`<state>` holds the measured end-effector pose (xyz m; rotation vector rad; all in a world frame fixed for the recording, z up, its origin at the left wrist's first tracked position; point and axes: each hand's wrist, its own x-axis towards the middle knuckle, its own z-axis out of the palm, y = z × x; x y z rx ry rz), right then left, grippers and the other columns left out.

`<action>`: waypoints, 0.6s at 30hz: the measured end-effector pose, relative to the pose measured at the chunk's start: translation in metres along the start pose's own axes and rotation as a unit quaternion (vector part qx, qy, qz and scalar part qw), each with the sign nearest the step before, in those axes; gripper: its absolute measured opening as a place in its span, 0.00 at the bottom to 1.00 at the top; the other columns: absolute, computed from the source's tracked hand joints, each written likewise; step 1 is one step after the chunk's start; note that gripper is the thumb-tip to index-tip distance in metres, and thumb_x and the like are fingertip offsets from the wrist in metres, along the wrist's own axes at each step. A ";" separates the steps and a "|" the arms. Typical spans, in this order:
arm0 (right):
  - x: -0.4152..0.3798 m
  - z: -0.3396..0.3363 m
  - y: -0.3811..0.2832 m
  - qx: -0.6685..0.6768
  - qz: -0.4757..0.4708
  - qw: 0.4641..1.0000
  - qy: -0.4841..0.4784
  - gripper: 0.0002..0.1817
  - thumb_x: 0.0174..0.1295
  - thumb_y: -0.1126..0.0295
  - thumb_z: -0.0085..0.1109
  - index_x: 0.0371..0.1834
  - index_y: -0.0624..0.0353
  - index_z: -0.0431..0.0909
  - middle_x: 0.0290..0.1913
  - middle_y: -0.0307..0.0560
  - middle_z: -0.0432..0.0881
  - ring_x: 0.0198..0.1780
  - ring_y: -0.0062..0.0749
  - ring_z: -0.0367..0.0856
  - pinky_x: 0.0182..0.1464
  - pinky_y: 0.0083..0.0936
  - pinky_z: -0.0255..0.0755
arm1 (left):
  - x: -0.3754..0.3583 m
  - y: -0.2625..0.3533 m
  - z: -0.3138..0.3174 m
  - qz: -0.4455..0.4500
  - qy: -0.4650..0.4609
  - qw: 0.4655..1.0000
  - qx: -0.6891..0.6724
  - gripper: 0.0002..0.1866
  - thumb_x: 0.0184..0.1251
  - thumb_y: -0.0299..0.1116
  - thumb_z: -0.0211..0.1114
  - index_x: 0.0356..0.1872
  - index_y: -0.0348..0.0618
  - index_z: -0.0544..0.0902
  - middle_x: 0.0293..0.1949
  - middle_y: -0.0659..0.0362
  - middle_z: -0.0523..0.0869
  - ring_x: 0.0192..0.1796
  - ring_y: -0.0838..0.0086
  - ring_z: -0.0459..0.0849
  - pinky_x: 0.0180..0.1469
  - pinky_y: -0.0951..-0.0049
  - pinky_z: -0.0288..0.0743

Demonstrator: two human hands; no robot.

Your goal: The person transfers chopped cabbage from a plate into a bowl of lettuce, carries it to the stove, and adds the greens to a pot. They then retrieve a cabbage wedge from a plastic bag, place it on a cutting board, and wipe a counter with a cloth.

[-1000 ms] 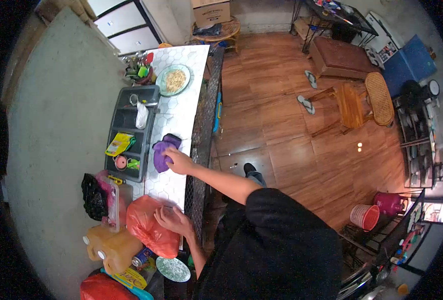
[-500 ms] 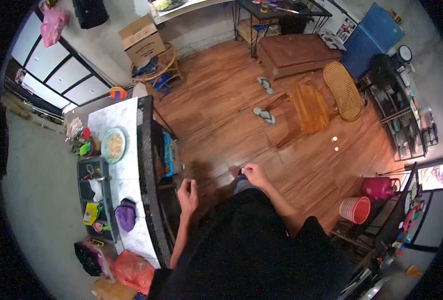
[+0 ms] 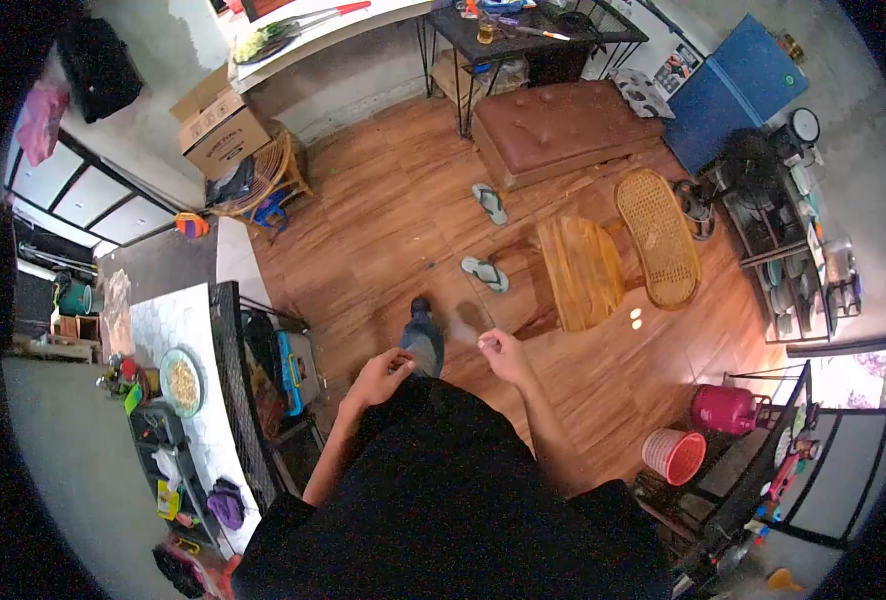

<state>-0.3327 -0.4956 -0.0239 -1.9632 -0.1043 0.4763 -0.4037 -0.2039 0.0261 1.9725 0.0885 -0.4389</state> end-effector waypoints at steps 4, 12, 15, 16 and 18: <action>0.058 -0.003 0.017 0.018 0.024 0.997 -0.076 0.10 0.69 0.67 0.60 0.46 0.62 0.82 0.36 0.41 0.83 0.40 0.26 0.79 0.46 0.25 0.74 | 0.079 -0.014 -0.022 -0.039 0.016 0.999 -0.027 0.20 0.71 0.43 0.63 0.54 0.39 0.80 0.42 0.47 0.88 0.45 0.56 0.88 0.49 0.61 0.79; 0.176 -0.061 0.001 -0.043 0.112 0.993 -0.001 0.16 0.68 0.63 0.59 0.50 0.63 0.80 0.41 0.53 0.85 0.44 0.37 0.84 0.49 0.32 0.76 | 0.242 0.026 -0.096 -0.074 -0.026 0.991 0.112 0.21 0.70 0.45 0.61 0.55 0.39 0.80 0.42 0.45 0.88 0.47 0.53 0.87 0.49 0.58 0.78; 0.220 -0.074 0.001 -0.064 0.130 0.989 0.015 0.14 0.67 0.66 0.60 0.50 0.65 0.81 0.39 0.46 0.85 0.42 0.29 0.83 0.46 0.28 0.77 | 0.274 0.049 -0.121 -0.050 0.014 0.997 0.059 0.21 0.70 0.45 0.62 0.56 0.40 0.80 0.42 0.46 0.88 0.47 0.54 0.87 0.51 0.58 0.79; 0.231 -0.079 0.001 -0.052 0.122 0.991 0.008 0.14 0.67 0.66 0.61 0.50 0.64 0.81 0.39 0.46 0.85 0.41 0.29 0.83 0.46 0.28 0.77 | 0.282 0.050 -0.127 -0.058 0.025 0.997 0.043 0.22 0.70 0.46 0.62 0.56 0.42 0.80 0.43 0.46 0.88 0.48 0.54 0.87 0.51 0.57 0.78; 0.252 -0.081 0.000 -0.086 0.140 0.986 -0.012 0.13 0.67 0.67 0.60 0.51 0.63 0.81 0.39 0.47 0.86 0.41 0.29 0.83 0.46 0.28 0.77 | 0.290 0.049 -0.133 -0.072 0.038 0.996 0.021 0.23 0.69 0.48 0.62 0.57 0.43 0.81 0.44 0.46 0.88 0.48 0.54 0.87 0.52 0.57 0.78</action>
